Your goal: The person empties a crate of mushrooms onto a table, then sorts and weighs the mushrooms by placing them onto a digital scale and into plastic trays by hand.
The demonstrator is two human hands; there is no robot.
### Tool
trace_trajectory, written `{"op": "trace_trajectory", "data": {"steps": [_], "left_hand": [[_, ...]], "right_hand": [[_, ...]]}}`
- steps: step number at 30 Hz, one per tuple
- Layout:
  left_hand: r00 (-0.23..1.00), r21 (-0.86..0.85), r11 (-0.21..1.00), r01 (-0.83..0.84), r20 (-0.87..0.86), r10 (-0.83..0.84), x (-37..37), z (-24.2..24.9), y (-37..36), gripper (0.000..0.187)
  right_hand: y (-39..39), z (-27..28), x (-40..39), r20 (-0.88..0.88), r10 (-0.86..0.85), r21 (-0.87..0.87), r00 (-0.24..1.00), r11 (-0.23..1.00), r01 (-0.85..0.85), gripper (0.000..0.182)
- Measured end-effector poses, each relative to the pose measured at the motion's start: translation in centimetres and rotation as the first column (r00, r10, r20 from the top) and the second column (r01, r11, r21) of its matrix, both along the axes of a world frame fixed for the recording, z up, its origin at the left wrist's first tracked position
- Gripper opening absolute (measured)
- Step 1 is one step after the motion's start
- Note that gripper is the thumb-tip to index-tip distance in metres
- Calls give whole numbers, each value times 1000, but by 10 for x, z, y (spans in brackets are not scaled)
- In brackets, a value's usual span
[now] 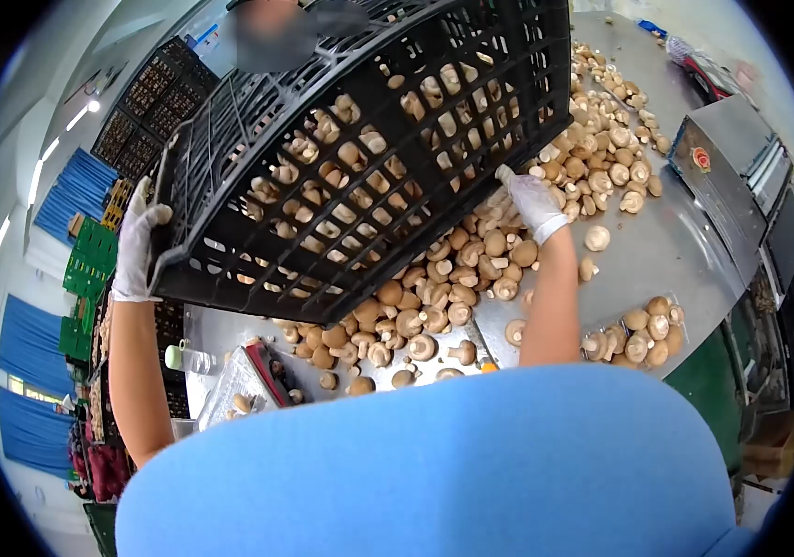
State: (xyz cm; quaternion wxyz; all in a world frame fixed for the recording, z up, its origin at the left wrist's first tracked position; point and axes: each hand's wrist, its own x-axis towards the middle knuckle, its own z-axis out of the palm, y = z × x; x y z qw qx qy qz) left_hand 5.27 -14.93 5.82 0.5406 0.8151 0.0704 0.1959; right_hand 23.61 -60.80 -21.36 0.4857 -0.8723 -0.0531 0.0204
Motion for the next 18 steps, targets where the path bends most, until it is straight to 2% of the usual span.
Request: {"op": "trace_trajectory", "data": {"steps": [1, 2, 3, 5, 6, 7, 8, 9, 10, 11, 13, 15, 16, 17, 18], "left_hand": [[999, 93, 995, -22, -37, 25, 2, -9, 32, 79], [999, 38, 999, -20, 46, 18, -1, -18, 19, 82], [997, 79, 996, -41, 72, 36, -4, -25, 26, 82], [995, -35, 999, 41, 93, -38, -9, -43, 36, 82], [994, -72, 995, 63, 89, -57, -10, -44, 37, 81], [992, -99, 991, 87, 95, -78, -13, -46, 37, 82], [993, -98, 992, 80, 97, -70, -15, -47, 36, 82], [993, -97, 992, 75, 96, -66, -16, -46, 29, 82], [997, -77, 996, 49, 65, -44, -19, -40, 14, 82], [994, -159, 984, 78, 85, -65, -20, -42, 10, 81], [990, -193, 973, 127, 78, -113, -22, -39, 0, 80], [987, -217, 967, 133, 119, -109, -21, -41, -2, 80], [985, -236, 963, 127, 147, -94, -21, -43, -2, 79], [984, -241, 962, 127, 154, -92, -22, -44, -1, 79], [983, -241, 961, 134, 157, -97, -21, -45, 0, 79]], "right_hand": [[-5, 39, -25, -138, -6, -31, 990, 1000, 2, 69], [-9, 38, -29, -2, -122, -75, 993, 990, 121, 66], [-13, 69, -45, -86, -227, -130, 970, 968, 215, 57], [-16, 80, -62, 211, -478, 235, 853, 872, 430, 37], [-19, 91, -61, 476, -535, 326, 698, 844, 425, 29], [-22, 101, -60, 682, -560, 406, 471, 825, 393, 25], [-31, 115, -55, 831, -460, 284, 311, 834, 473, 27], [-42, 135, -46, 937, -311, 171, 158, 805, 568, 31], [-48, 159, -37, 957, -289, 232, 31, 822, 520, 34], [-52, 181, -27, 959, -267, 282, -99, 841, 462, 38], [-63, 214, -6, 993, -115, 119, -41, 840, 530, 41], [-57, 248, 0, 965, -14, -102, 262, 899, 425, 53], [-53, 256, -3, 963, 66, -197, 262, 834, 515, 52], [-53, 264, -1, 942, 151, -269, 301, 874, 405, 45], [-56, 258, 21, 933, 161, -290, 322, 866, 408, 43]]}}
